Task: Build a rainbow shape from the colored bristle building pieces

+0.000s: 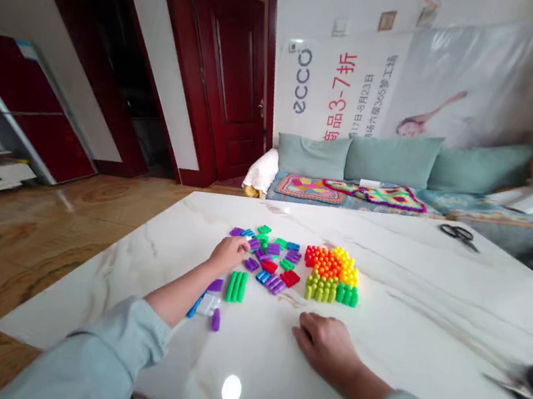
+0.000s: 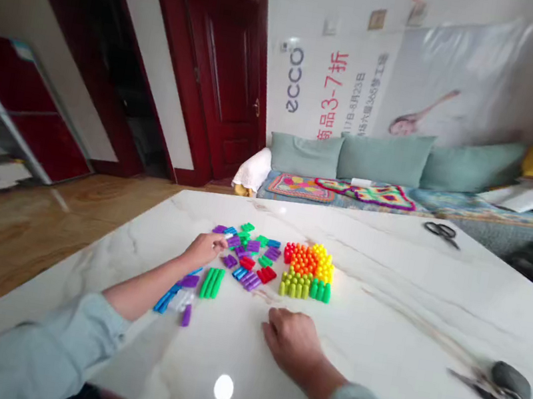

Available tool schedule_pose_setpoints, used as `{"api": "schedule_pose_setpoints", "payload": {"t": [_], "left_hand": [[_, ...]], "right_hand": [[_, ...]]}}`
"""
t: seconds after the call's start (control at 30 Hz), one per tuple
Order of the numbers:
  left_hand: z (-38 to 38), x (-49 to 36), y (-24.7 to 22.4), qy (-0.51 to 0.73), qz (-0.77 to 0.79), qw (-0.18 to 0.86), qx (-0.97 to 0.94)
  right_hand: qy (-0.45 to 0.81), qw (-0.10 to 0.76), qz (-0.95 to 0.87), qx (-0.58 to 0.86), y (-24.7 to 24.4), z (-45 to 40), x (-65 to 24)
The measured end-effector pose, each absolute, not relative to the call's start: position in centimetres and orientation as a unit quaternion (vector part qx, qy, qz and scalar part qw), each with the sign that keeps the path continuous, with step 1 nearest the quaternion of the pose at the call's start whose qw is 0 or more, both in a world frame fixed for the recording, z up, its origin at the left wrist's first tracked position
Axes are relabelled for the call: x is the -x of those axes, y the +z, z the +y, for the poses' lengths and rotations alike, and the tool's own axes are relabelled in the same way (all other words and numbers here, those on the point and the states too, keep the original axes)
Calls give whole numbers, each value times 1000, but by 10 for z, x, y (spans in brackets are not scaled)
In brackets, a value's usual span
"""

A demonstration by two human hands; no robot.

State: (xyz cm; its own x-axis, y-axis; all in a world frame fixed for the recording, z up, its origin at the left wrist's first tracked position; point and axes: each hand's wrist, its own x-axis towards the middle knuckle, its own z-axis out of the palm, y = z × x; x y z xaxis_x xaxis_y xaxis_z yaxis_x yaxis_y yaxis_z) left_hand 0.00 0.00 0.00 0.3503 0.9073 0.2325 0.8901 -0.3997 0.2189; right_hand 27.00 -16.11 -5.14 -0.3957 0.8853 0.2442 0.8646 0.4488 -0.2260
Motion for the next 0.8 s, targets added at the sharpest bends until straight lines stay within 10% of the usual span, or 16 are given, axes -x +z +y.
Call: {"api": "schedule_pose_setpoints", "payload": {"t": [0.8], "left_hand": [[101,-42,-8,-5,507,69,-859]], "right_hand": [[66,157,-827,536,-44,-164,-270]]}}
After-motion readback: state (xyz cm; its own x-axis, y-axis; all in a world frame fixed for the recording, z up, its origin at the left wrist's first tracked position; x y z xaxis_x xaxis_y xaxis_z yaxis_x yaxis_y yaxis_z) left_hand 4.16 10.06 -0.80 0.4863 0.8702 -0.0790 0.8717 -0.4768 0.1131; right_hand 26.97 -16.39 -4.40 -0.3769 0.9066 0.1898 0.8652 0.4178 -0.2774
